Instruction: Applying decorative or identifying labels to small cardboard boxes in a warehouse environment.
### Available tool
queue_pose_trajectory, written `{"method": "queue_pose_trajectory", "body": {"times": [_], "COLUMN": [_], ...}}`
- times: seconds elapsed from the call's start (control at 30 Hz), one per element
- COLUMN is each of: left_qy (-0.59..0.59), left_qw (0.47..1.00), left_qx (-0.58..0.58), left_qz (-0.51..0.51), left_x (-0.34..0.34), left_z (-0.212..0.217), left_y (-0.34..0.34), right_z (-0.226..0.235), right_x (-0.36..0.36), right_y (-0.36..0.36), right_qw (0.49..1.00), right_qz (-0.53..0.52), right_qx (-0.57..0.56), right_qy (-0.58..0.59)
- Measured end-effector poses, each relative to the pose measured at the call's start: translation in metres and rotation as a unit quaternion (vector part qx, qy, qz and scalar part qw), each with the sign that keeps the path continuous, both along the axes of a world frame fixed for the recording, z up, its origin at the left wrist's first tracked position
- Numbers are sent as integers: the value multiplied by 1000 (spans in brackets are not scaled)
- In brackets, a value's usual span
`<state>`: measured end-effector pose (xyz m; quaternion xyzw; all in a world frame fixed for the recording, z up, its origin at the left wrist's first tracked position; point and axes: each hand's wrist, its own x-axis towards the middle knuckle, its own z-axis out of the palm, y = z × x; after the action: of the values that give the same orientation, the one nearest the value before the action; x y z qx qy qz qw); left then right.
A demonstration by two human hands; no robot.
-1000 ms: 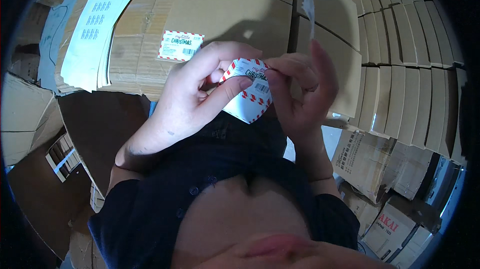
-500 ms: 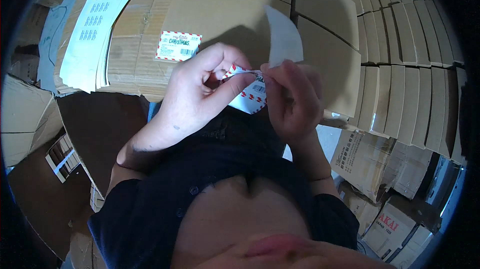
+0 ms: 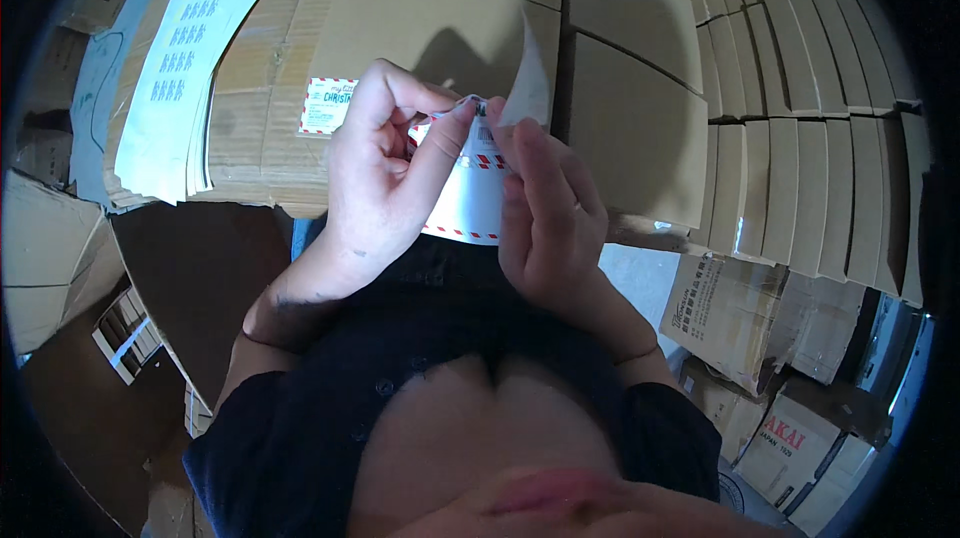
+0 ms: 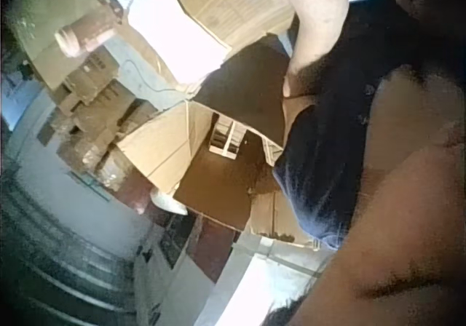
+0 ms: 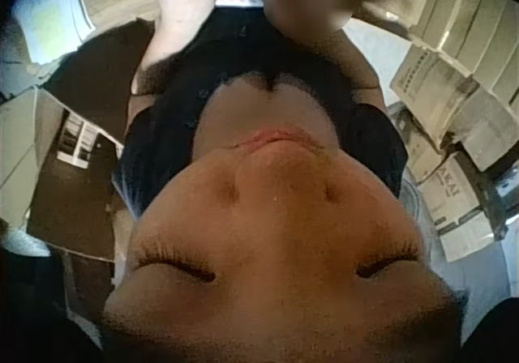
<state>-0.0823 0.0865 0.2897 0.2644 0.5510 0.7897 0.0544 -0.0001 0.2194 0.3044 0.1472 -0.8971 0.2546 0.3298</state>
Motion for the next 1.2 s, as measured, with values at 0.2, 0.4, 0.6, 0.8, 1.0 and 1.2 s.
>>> {"method": "queue_pose_trajectory", "body": {"times": [0.2,0.4,0.6,0.8,1.0,1.2], "left_qy": [-11,-42,-82,-97,-121,-107], "left_qw": [996,999,994,991,984,991], "left_qx": [-85,-16,-45,-56,-85,-32], "left_qz": [2,-4,-59,-79,-104,-70], "left_x": [-1,-3,-5,-5,-7,-13], "left_z": [1,2,7,7,18,14], "left_y": [-1,4,-1,4,1,6], "right_z": [-8,-2,7,21,18,25], "right_x": [1,2,5,9,-1,6], "right_y": [0,-2,6,7,20,4], "right_qw": [999,996,996,936,993,991], "right_qz": [-25,3,-6,13,9,-17], "right_qx": [-18,-24,-30,-309,-101,54], "right_qy": [-33,-82,-86,-169,-68,-120]}}
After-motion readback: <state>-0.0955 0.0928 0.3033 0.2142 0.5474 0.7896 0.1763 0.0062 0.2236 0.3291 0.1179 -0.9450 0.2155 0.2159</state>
